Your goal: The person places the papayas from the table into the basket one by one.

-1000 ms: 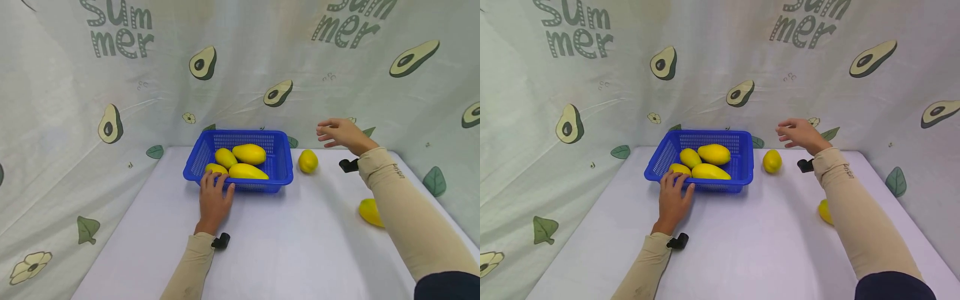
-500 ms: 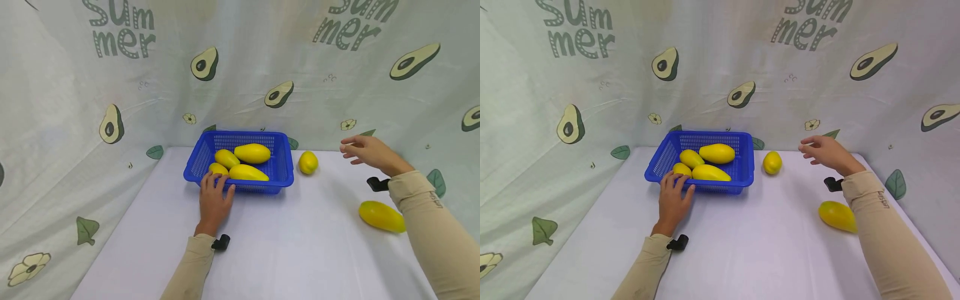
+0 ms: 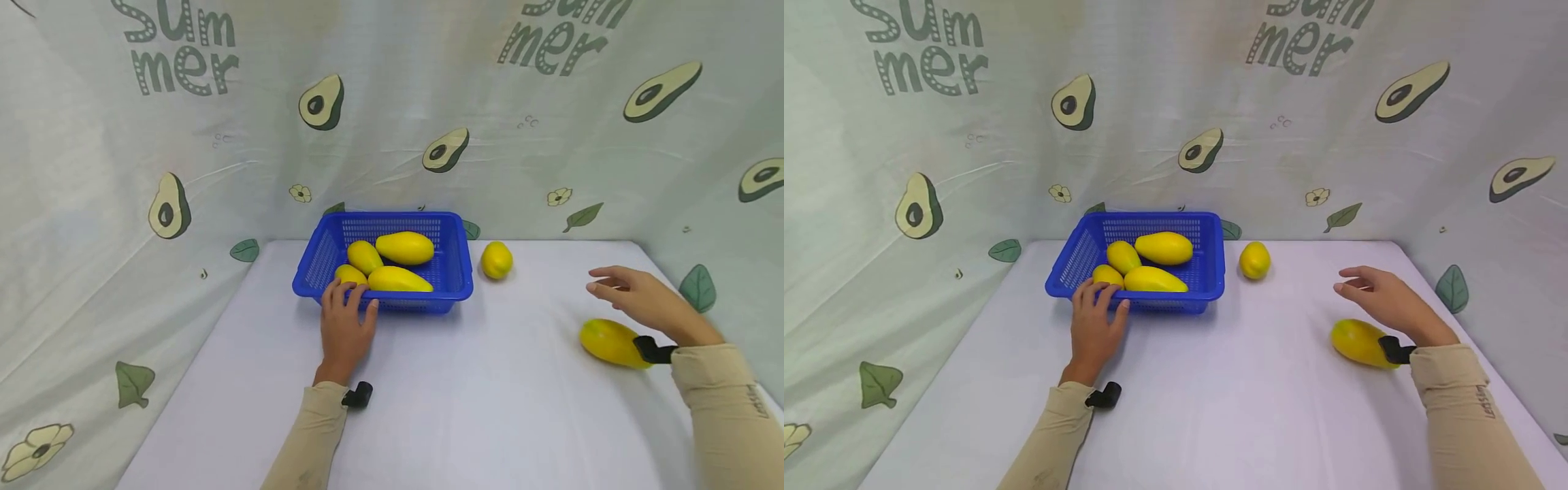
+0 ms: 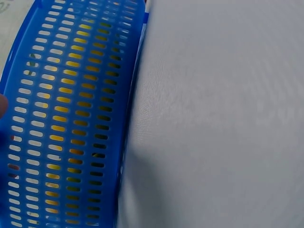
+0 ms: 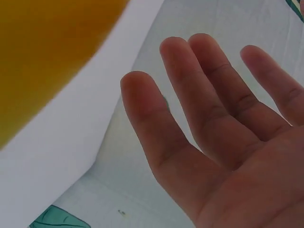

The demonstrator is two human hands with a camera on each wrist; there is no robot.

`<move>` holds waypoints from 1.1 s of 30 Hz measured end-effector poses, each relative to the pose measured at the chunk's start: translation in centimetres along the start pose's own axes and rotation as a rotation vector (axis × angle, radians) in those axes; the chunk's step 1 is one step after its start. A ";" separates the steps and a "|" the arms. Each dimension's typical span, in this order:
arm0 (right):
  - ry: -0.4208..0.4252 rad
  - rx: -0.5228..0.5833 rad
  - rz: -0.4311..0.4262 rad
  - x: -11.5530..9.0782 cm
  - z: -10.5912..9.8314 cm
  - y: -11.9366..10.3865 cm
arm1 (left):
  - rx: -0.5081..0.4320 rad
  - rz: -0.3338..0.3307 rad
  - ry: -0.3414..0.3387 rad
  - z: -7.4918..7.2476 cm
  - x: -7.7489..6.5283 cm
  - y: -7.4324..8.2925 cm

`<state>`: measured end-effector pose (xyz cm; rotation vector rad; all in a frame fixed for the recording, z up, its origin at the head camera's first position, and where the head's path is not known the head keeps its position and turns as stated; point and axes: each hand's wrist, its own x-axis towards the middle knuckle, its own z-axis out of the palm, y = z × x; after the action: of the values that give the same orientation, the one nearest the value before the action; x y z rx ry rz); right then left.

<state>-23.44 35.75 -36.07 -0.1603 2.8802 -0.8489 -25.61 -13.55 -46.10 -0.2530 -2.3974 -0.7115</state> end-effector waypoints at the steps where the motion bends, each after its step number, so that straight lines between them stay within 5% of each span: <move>1: 0.006 -0.008 -0.003 -0.3 0.2 0.3 | 0.003 -0.002 -0.002 0.0 0.0 -0.1; 33: -0.014 -0.011 0.057 -3.2 4.5 5.5 | 0.025 0.006 0.004 -0.2 -0.2 -0.4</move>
<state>-19.89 38.44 -42.47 -0.0844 2.8623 -0.8181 -25.53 -13.98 -46.27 -0.2478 -2.3992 -0.6790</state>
